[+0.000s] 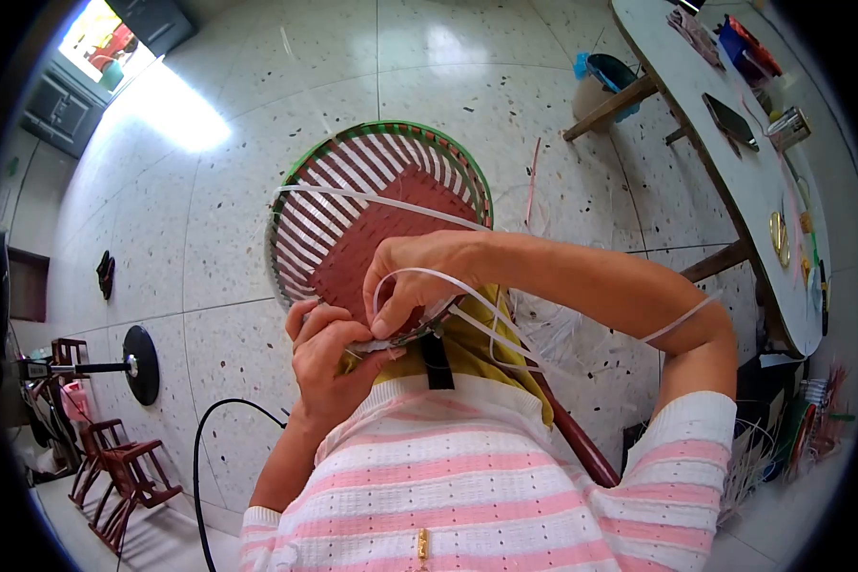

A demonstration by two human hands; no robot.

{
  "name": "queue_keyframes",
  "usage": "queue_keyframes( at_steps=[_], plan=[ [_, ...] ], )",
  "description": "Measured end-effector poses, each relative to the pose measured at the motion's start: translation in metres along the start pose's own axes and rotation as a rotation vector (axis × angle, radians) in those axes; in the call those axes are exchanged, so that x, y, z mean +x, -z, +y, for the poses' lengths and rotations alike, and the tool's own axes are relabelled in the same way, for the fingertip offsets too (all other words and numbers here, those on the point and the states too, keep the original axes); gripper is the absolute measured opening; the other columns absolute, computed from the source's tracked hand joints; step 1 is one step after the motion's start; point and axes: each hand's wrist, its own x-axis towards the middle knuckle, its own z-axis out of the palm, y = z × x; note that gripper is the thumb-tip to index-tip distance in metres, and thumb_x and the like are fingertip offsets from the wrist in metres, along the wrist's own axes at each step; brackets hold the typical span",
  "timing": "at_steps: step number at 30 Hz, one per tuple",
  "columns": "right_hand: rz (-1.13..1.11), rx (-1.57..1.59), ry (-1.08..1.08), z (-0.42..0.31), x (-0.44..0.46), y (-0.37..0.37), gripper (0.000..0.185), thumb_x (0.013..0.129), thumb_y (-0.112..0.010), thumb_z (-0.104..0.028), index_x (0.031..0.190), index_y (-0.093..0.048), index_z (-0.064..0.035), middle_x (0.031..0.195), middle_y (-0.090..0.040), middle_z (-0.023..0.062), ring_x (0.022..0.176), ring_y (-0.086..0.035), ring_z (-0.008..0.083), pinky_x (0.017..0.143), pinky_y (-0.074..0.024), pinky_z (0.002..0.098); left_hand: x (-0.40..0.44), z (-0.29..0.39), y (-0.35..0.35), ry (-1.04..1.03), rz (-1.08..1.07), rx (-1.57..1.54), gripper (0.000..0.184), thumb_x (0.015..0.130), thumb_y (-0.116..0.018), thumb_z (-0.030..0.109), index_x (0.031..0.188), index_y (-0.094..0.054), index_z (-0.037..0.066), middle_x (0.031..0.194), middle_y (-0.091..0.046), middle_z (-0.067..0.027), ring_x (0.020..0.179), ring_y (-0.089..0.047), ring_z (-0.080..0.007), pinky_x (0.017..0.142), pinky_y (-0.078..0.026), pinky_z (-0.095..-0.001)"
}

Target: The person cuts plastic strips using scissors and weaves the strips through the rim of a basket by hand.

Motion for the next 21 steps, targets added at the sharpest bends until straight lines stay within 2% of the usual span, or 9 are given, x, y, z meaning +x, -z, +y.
queue_keyframes(
  at_steps=[6, 8, 10, 11, 13, 14, 16, 19, 21],
  plan=[
    [0.012, -0.212, 0.011, -0.014, -0.005, 0.016, 0.023, 0.082, -0.074, -0.022, 0.093, -0.071, -0.0027, 0.086, -0.069, 0.0022, 0.077, -0.061, 0.0085, 0.069, -0.0495, 0.0254, 0.016, -0.006, 0.002, 0.044, 0.037, -0.046, 0.034, 0.056, -0.087, 0.010, 0.080, -0.063, 0.008, 0.073, -0.062, -0.0024, 0.077, -0.060, -0.0213, 0.090, -0.039, -0.0403],
    [0.153, -0.413, 0.346, -0.018, -0.015, 0.037, 0.020, 0.083, -0.071, -0.016, 0.095, -0.069, -0.0012, 0.086, -0.068, 0.0050, 0.077, -0.061, 0.0114, 0.067, -0.0492, 0.0274, 0.024, -0.016, 0.000, 0.075, 0.076, -0.100, 0.037, 0.050, -0.083, 0.001, 0.080, -0.062, 0.007, 0.076, -0.062, -0.0042, 0.075, -0.059, -0.0222, 0.089, -0.039, -0.0383],
    [0.667, -0.742, 0.202, -0.048, -0.035, 0.044, 0.015, 0.084, -0.067, -0.010, 0.095, -0.067, 0.0000, 0.084, -0.066, 0.0079, 0.075, -0.060, 0.0133, 0.067, -0.0499, 0.0295, 0.030, -0.020, 0.001, 0.075, 0.079, -0.095, 0.036, 0.051, -0.082, 0.001, 0.080, -0.062, 0.007, 0.076, -0.062, -0.0039, 0.076, -0.059, -0.0223, 0.088, -0.039, -0.0371],
    [0.668, -0.756, 0.204, -0.060, -0.044, 0.039, 0.015, 0.084, -0.067, -0.010, 0.095, -0.067, 0.0000, 0.084, -0.066, 0.0079, 0.075, -0.060, 0.0133, 0.067, -0.0499, 0.0295, 0.033, -0.022, 0.002, 0.081, 0.068, -0.092, 0.036, 0.051, -0.082, 0.001, 0.079, -0.062, 0.007, 0.076, -0.062, -0.0036, 0.076, -0.058, -0.0224, 0.087, -0.039, -0.0359],
    [1.132, -0.873, 0.652, -0.073, -0.059, 0.015, 0.009, 0.083, -0.066, -0.007, 0.088, -0.065, 0.0005, 0.079, -0.064, 0.0110, 0.072, -0.062, 0.0186, 0.067, -0.0508, 0.0323, 0.040, -0.023, 0.000, 0.061, 0.082, -0.097, 0.035, 0.053, -0.082, 0.001, 0.080, -0.061, 0.007, 0.077, -0.062, -0.0034, 0.075, -0.058, -0.0224, 0.085, -0.039, -0.0348],
    [1.133, -0.882, 0.653, -0.074, -0.063, 0.000, 0.009, 0.083, -0.066, -0.007, 0.088, -0.065, 0.0005, 0.079, -0.064, 0.0110, 0.072, -0.062, 0.0186, 0.067, -0.0508, 0.0323, 0.043, -0.024, -0.002, 0.065, 0.089, -0.089, 0.034, 0.054, -0.082, 0.001, 0.081, -0.062, 0.007, 0.077, -0.062, -0.0035, 0.075, -0.058, -0.0224, 0.085, -0.039, -0.0348],
    [0.855, -1.087, 0.599, -0.071, -0.067, -0.033, 0.009, 0.082, -0.066, -0.006, 0.085, -0.063, 0.0011, 0.078, -0.061, 0.0126, 0.071, -0.061, 0.0246, 0.065, -0.0506, 0.0349, 0.049, -0.024, -0.006, 0.064, 0.099, -0.088, 0.033, 0.056, -0.081, 0.002, 0.082, -0.062, 0.007, 0.078, -0.063, -0.0035, 0.075, -0.058, -0.0224, 0.085, -0.039, -0.0347],
    [0.935, -1.250, 0.395, -0.028, -0.040, -0.049, 0.006, 0.075, -0.061, -0.005, 0.078, -0.059, -0.0003, 0.081, -0.060, 0.0129, 0.076, -0.061, 0.0267, 0.067, -0.0510, 0.0361, 0.055, -0.023, -0.011, 0.064, 0.139, -0.063, 0.030, 0.059, -0.081, 0.003, 0.084, -0.063, 0.007, 0.078, -0.063, -0.0038, 0.075, -0.059, -0.0224, 0.084, -0.039, -0.0346],
    [0.973, -1.268, 0.463, -0.014, -0.034, -0.051, 0.007, 0.073, -0.060, -0.005, 0.078, -0.059, -0.0001, 0.080, -0.057, 0.0120, 0.075, -0.059, 0.0261, 0.067, -0.0503, 0.0355, 0.054, -0.025, -0.014, 0.057, 0.134, -0.064, 0.031, 0.059, -0.081, 0.006, 0.084, -0.063, 0.009, 0.075, -0.061, -0.0033, 0.074, -0.057, -0.0226, 0.082, -0.037, -0.0363]
  ],
)
